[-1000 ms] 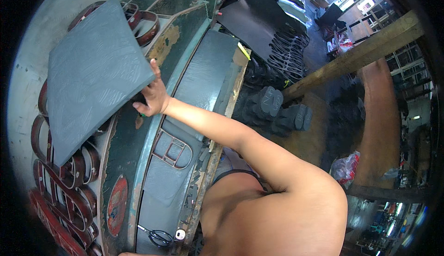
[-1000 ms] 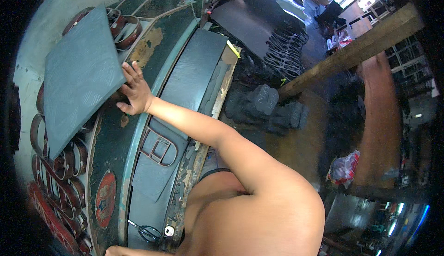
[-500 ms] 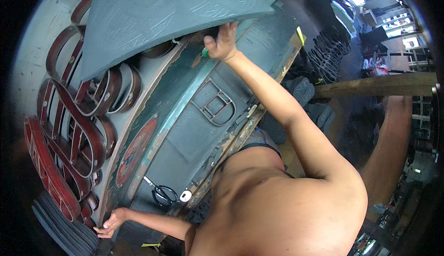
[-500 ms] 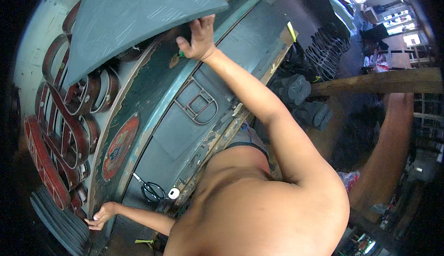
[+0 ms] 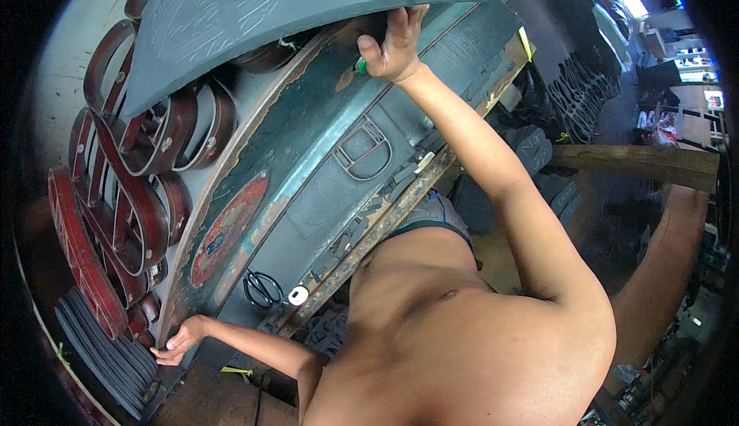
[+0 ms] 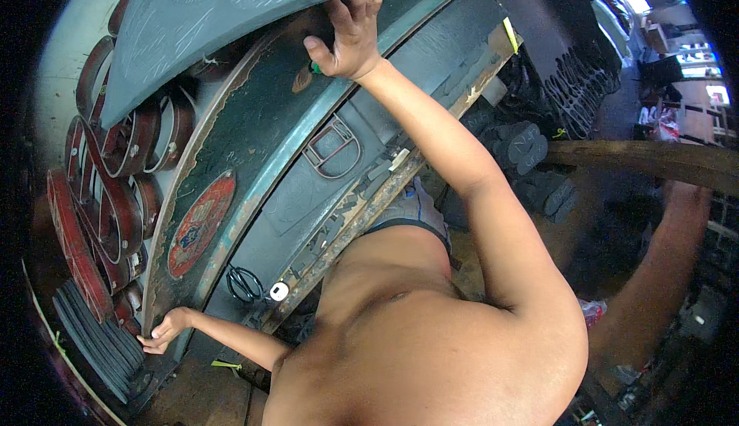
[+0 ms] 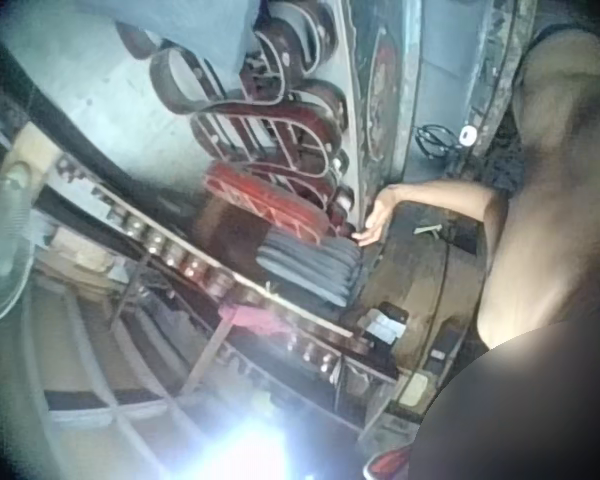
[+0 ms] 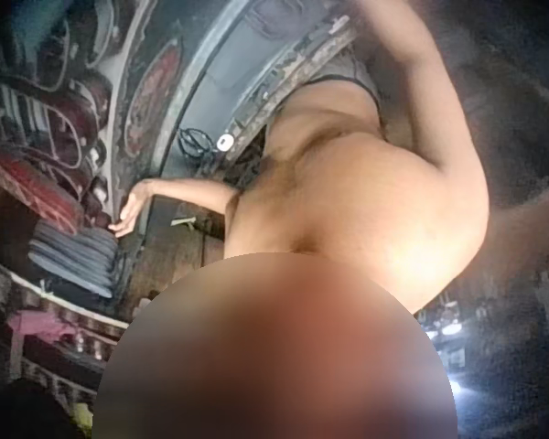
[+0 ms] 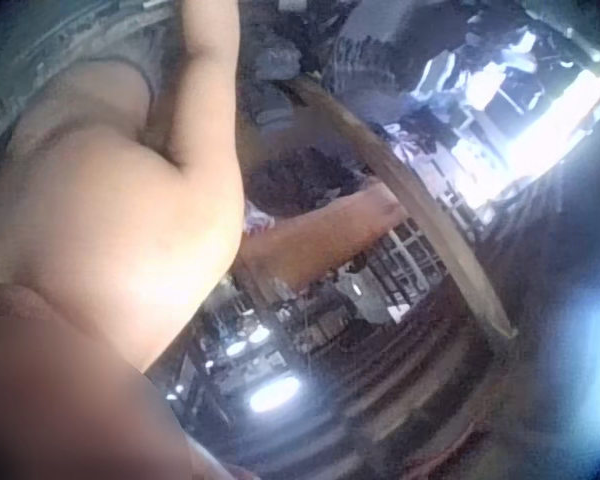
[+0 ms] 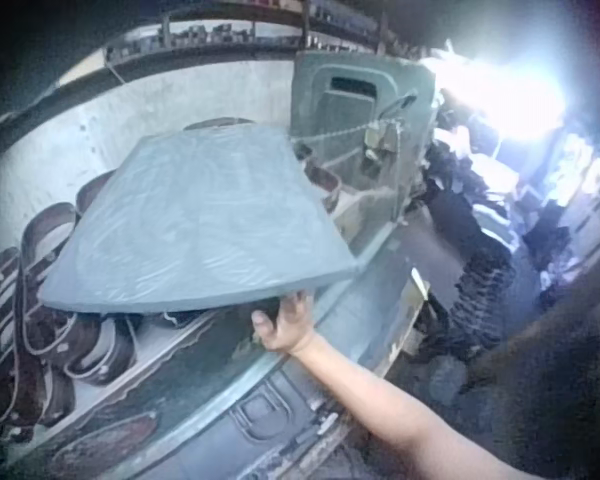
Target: The person repeatedly places a red sandal template on a gray rubber sheet, cuts around the template with scissors, and stacks the cut pieces. The person also handles a stack of gray rubber sheets and places them on the machine.
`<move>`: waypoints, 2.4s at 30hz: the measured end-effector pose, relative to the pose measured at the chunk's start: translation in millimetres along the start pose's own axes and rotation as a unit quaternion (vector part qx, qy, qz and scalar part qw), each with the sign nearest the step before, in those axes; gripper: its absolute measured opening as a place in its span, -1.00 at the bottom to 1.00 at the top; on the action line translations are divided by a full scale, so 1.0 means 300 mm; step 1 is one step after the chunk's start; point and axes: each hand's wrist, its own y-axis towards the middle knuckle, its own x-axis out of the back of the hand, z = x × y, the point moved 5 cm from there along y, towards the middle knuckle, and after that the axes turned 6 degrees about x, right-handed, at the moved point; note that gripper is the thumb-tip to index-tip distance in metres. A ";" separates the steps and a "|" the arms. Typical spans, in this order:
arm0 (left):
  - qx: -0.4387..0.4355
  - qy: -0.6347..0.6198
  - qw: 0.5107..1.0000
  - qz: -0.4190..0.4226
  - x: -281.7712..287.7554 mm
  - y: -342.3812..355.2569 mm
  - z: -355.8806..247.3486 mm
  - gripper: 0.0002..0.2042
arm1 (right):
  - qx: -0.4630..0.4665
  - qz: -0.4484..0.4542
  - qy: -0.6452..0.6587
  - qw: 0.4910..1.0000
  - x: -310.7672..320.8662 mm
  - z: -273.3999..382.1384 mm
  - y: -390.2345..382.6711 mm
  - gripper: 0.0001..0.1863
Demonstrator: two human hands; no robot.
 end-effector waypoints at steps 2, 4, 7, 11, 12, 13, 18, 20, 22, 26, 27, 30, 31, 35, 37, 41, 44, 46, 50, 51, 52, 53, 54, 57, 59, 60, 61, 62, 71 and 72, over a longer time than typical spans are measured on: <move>-0.006 0.000 1.000 0.010 0.018 0.021 -0.031 -0.48 | -0.013 0.019 -0.003 1.000 0.014 -0.010 -0.007 -0.11; -0.006 0.010 1.000 0.020 0.029 0.043 -0.053 -0.49 | -0.009 0.028 -0.008 1.000 0.021 -0.020 -0.013 -0.11; -0.025 0.029 0.999 0.034 0.038 0.079 -0.070 -0.50 | -0.027 0.066 -0.012 0.997 -0.003 -0.031 -0.013 -0.10; -0.046 0.055 0.996 0.059 0.067 0.108 -0.072 -0.51 | -0.017 0.054 0.001 0.998 -0.021 -0.019 -0.004 -0.11; -0.043 0.067 0.995 0.063 0.077 0.110 -0.067 -0.51 | -0.011 0.055 0.003 0.998 -0.022 -0.011 0.001 -0.16; -0.036 0.083 0.994 0.069 0.090 0.113 -0.064 -0.51 | -0.014 0.064 0.010 0.998 -0.030 -0.008 0.003 -0.20; -0.026 0.102 0.991 0.081 0.132 0.102 -0.059 -0.50 | -0.009 0.054 0.036 0.998 -0.049 0.005 0.025 -0.23; -0.012 0.104 0.991 0.083 0.139 0.102 -0.058 -0.49 | -0.008 0.044 0.039 0.998 -0.047 0.006 0.030 -0.22; -0.019 0.112 0.990 0.080 0.144 0.105 -0.062 -0.48 | -0.008 0.058 0.043 0.997 -0.046 0.009 0.029 -0.19; -0.030 0.114 0.990 0.077 0.144 0.111 -0.064 -0.48 | -0.003 0.084 0.044 0.995 -0.039 0.007 0.019 -0.09; -0.026 0.114 0.990 0.077 0.144 0.111 -0.063 -0.48 | 0.001 0.074 0.045 0.996 -0.039 0.003 0.019 -0.09; -0.042 0.117 0.990 0.069 0.147 0.111 -0.071 -0.49 | 0.018 0.052 0.043 0.998 -0.042 -0.005 0.016 -0.07; -0.045 0.123 0.989 0.068 0.149 0.112 -0.072 -0.49 | 0.018 0.052 0.043 0.998 -0.043 -0.009 0.014 -0.07; -0.034 0.130 0.989 0.067 0.152 0.115 -0.076 -0.50 | 0.031 0.054 0.037 0.997 -0.035 -0.007 0.000 -0.05; -0.029 0.131 0.989 0.065 0.153 0.117 -0.077 -0.49 | 0.030 0.081 0.055 0.995 -0.034 0.001 -0.008 -0.05; -0.038 0.126 0.990 0.058 0.160 0.117 -0.084 -0.48 | 0.022 0.060 0.090 0.994 -0.017 0.001 -0.006 -0.11; -0.034 0.131 0.989 0.059 0.168 0.120 -0.085 -0.48 | 0.025 0.040 0.071 0.996 -0.009 -0.011 -0.013 -0.13; -0.027 0.141 0.988 0.062 0.174 0.124 -0.085 -0.47 | 0.017 0.073 0.055 0.996 -0.016 -0.013 -0.041 -0.11; -0.039 0.134 0.989 0.057 0.187 0.128 -0.100 -0.43 | 0.004 0.096 0.034 0.995 -0.010 -0.019 -0.116 -0.07; -0.041 0.122 0.990 0.048 0.190 0.128 -0.104 -0.48 | 0.000 0.102 0.034 0.994 -0.010 -0.022 -0.130 -0.06; -0.039 0.127 0.990 0.051 0.193 0.126 -0.106 -0.50 | -0.001 0.105 0.031 0.994 -0.009 -0.023 -0.138 -0.05; -0.032 0.135 0.989 0.058 0.192 0.126 -0.105 -0.52 | -0.003 0.112 0.035 0.993 -0.008 -0.019 -0.142 -0.04; -0.020 0.136 0.988 0.072 0.195 0.131 -0.103 -0.52 | 0.004 0.114 0.016 0.993 0.000 -0.014 -0.133 -0.04; 0.046 0.130 0.982 0.126 0.210 0.154 -0.094 -0.65 | -0.016 0.096 0.033 0.995 0.033 0.019 -0.060 -0.02; 0.046 0.140 0.969 0.199 0.245 0.169 -0.120 -0.64 | -0.069 0.161 0.060 0.983 0.081 0.047 0.006 0.05; 0.122 0.080 0.963 0.226 0.275 0.165 -0.121 -0.63 | -0.130 0.206 0.086 0.966 0.114 0.056 0.032 0.07; 0.166 0.014 0.956 0.241 0.315 0.148 -0.143 -0.60 | -0.188 0.247 0.111 0.944 0.152 0.063 0.056 0.09; 0.198 0.036 0.951 0.235 0.365 0.107 -0.168 -0.57 | -0.189 0.145 0.197 0.951 0.205 0.092 0.095 -0.36; 0.151 0.040 0.840 0.520 0.693 -0.590 -0.356 -0.65 | -0.125 0.571 0.286 0.759 0.476 0.471 -0.314 -0.49; 0.077 0.025 0.853 0.515 0.687 -0.609 -0.363 -0.66 | -0.071 0.564 0.268 0.777 0.482 0.485 -0.339 -0.48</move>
